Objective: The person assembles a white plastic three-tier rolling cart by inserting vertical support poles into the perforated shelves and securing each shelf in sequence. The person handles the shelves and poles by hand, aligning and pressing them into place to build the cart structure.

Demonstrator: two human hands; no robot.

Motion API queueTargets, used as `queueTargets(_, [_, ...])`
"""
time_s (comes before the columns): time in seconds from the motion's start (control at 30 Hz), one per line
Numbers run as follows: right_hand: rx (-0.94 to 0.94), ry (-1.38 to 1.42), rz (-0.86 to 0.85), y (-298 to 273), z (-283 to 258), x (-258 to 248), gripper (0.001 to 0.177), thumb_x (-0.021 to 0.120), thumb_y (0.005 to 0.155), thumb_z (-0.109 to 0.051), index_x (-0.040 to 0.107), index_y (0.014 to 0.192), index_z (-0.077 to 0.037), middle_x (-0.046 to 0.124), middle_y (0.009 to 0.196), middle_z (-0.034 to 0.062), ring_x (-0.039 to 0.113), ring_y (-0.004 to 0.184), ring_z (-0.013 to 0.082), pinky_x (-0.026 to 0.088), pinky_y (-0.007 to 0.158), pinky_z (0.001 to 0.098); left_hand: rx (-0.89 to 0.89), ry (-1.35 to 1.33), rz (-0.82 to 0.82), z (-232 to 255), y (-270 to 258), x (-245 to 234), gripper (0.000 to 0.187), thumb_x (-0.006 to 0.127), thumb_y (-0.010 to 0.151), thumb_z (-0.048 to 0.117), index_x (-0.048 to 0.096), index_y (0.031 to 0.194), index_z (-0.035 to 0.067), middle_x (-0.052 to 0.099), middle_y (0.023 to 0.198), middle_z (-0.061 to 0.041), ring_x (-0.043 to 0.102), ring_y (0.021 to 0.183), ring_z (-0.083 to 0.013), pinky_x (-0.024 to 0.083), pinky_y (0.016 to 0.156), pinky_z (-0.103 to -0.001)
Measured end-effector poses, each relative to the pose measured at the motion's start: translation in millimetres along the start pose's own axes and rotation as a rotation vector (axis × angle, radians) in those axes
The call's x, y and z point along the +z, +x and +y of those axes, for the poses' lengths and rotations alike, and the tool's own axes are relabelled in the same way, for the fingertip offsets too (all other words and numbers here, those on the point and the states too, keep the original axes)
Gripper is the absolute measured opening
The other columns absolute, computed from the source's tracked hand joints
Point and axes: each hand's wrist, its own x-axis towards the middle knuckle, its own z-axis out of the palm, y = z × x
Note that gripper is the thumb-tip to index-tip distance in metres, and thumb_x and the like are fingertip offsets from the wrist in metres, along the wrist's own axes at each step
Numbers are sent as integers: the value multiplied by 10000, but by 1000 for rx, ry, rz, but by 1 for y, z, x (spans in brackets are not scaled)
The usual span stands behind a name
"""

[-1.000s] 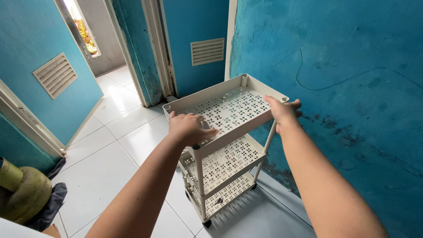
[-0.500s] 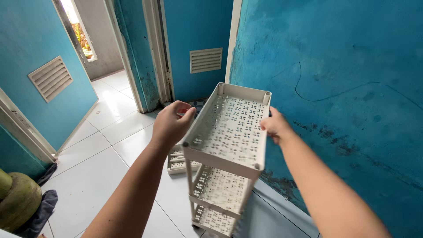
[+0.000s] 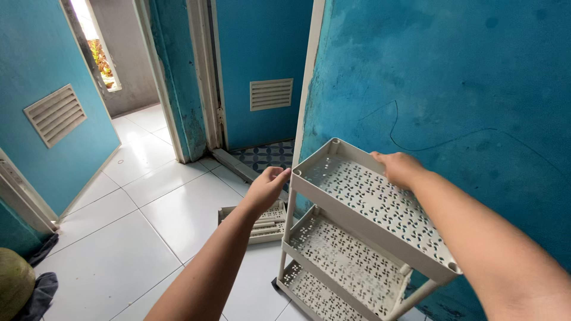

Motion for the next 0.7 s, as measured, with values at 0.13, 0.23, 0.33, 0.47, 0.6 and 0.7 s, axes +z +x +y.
queueTargets(0.13, [92, -1, 57, 5, -29, 6, 529, 407, 1041, -86, 491, 1514, -308, 680, 1352, 99, 663, 1209, 328, 542, 1007, 475, -224, -204, -175, 3, 14, 35, 803, 527, 898, 688, 588, 1351, 27, 617, 1368, -212, 542, 1316, -353, 413, 1042, -517])
queueTargets(0.23, [146, 4, 103, 25, -49, 11, 416, 439, 1028, -251, 553, 1423, -187, 565, 1455, 131, 594, 1246, 362, 508, 999, 518, -370, -278, -163, 6, 17, 35, 813, 548, 786, 668, 605, 1346, 83, 610, 1381, -181, 532, 1323, -363, 422, 1051, -592])
queueTargets(0.33, [39, -63, 38, 39, -84, 10, 539, 559, 983, -392, 582, 1376, -24, 458, 1439, 325, 391, 1369, 461, 346, 1093, 536, -432, -229, -207, 15, 21, 28, 888, 510, 779, 728, 654, 1320, 39, 651, 1318, -217, 583, 1284, -366, 412, 1068, -626])
queueTargets(0.47, [-12, 451, -131, 7, -168, 12, 516, 484, 953, -408, 665, 1285, -57, 661, 1316, 200, 647, 1199, 366, 506, 1033, 445, -530, -4, -429, 29, 35, 17, 1058, 333, 805, 884, 639, 1320, 12, 722, 1223, -244, 669, 1182, -400, 320, 998, -684])
queueTargets(0.6, [112, 496, -103, -48, -219, 0, 469, 417, 984, -365, 698, 1263, -113, 672, 1297, 199, 636, 1202, 392, 483, 1047, 473, -611, -104, -517, 29, 56, 19, 907, 434, 831, 762, 632, 1331, 31, 715, 1209, -257, 690, 1109, -442, 461, 889, -739])
queueTargets(0.7, [37, 417, -127, -66, -220, -20, 482, 422, 979, -423, 706, 1256, -149, 667, 1295, 168, 630, 1199, 378, 484, 1044, 461, -499, -39, -428, 31, 85, 41, 632, 499, 893, 491, 612, 1332, 50, 680, 1223, -213, 664, 1059, -428, 499, 860, -730])
